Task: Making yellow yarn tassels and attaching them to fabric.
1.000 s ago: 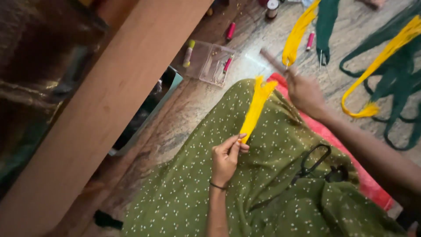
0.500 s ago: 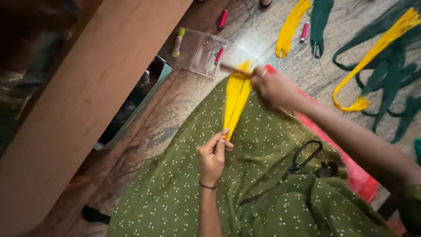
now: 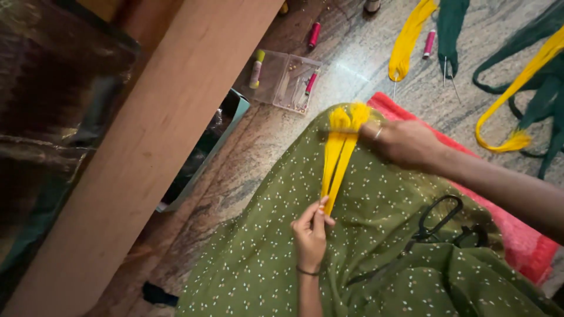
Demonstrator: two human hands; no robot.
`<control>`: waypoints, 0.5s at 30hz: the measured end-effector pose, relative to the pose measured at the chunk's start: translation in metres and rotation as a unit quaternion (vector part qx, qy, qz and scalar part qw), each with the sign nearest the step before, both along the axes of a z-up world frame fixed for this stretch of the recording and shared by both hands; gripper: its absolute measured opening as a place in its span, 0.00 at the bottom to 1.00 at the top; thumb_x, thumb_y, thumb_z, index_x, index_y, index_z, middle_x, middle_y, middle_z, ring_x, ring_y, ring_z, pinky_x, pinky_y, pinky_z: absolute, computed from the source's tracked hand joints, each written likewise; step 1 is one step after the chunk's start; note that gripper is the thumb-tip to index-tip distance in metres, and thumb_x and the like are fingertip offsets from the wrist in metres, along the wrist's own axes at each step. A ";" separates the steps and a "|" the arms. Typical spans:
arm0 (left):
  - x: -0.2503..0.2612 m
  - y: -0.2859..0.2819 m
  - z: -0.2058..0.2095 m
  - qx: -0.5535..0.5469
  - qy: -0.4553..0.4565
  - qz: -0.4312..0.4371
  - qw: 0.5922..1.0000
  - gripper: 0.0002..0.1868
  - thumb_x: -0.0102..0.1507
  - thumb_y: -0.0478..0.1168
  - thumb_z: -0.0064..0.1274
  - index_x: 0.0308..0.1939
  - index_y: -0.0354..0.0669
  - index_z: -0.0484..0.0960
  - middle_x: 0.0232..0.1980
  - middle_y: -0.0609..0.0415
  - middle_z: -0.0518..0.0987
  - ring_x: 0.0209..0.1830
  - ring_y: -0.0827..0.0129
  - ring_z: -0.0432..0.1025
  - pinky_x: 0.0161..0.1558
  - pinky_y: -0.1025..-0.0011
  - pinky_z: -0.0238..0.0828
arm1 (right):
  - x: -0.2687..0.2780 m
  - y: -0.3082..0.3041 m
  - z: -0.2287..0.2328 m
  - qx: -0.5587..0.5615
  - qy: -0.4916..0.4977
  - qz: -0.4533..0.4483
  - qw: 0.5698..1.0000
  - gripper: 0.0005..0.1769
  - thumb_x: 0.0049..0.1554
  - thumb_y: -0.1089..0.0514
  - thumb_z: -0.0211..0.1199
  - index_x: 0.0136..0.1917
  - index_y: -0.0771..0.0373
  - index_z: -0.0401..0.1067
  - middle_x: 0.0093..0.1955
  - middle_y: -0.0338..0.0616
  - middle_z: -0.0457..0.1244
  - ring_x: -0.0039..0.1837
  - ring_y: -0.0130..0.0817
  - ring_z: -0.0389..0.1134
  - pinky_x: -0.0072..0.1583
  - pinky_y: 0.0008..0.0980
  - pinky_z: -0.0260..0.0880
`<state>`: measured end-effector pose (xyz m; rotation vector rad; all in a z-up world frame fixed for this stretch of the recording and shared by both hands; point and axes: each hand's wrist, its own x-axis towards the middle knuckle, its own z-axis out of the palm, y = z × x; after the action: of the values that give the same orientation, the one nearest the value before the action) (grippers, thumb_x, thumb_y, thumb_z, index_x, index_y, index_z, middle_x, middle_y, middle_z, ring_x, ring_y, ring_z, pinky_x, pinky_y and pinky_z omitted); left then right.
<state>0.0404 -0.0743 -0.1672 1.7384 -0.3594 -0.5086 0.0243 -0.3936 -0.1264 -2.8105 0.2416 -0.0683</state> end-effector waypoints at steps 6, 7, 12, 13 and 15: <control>-0.011 0.001 0.013 0.023 -0.013 -0.030 0.999 0.15 0.68 0.32 0.48 0.55 0.39 0.86 0.27 0.55 0.84 0.27 0.79 0.77 0.33 0.78 0.73 | -0.004 0.002 -0.014 0.073 0.014 -0.070 0.995 0.13 0.66 0.51 0.48 0.61 0.55 0.65 0.37 0.58 0.67 0.40 0.59 0.71 0.40 0.58 0.68; -0.011 0.002 0.013 0.039 -0.017 -0.042 0.998 0.15 0.68 0.32 0.49 0.55 0.39 0.86 0.26 0.55 0.84 0.26 0.79 0.77 0.31 0.78 0.73 | -0.008 0.002 -0.025 0.075 -0.062 0.026 0.995 0.13 0.62 0.54 0.48 0.57 0.58 0.65 0.40 0.56 0.69 0.41 0.58 0.71 0.39 0.59 0.68; -0.015 0.017 0.009 0.047 0.001 -0.030 0.998 0.15 0.68 0.33 0.49 0.55 0.39 0.86 0.26 0.55 0.83 0.25 0.79 0.75 0.29 0.78 0.70 | 0.003 -0.027 0.008 0.016 0.075 -0.143 0.987 0.19 0.68 0.47 0.52 0.70 0.51 0.64 0.42 0.61 0.67 0.44 0.58 0.71 0.44 0.57 0.70; -0.017 0.018 0.008 0.046 0.004 -0.024 0.999 0.15 0.68 0.33 0.49 0.55 0.39 0.86 0.26 0.55 0.83 0.25 0.79 0.75 0.29 0.78 0.70 | 0.000 -0.024 0.029 -0.008 0.060 -0.128 0.990 0.24 0.65 0.43 0.56 0.69 0.55 0.61 0.44 0.57 0.67 0.45 0.55 0.71 0.45 0.53 0.72; -0.018 0.018 0.007 0.047 0.001 -0.027 0.999 0.15 0.68 0.34 0.49 0.56 0.40 0.86 0.26 0.54 0.84 0.25 0.79 0.76 0.28 0.78 0.70 | -0.027 0.003 0.004 -0.053 0.008 0.081 0.995 0.19 0.62 0.52 0.57 0.65 0.56 0.61 0.45 0.54 0.67 0.43 0.50 0.72 0.41 0.47 0.73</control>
<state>0.0229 -0.0563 -0.1607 1.8221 -0.3883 -0.5744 -0.0030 -0.3906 -0.1224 -2.9250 0.0145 -0.0217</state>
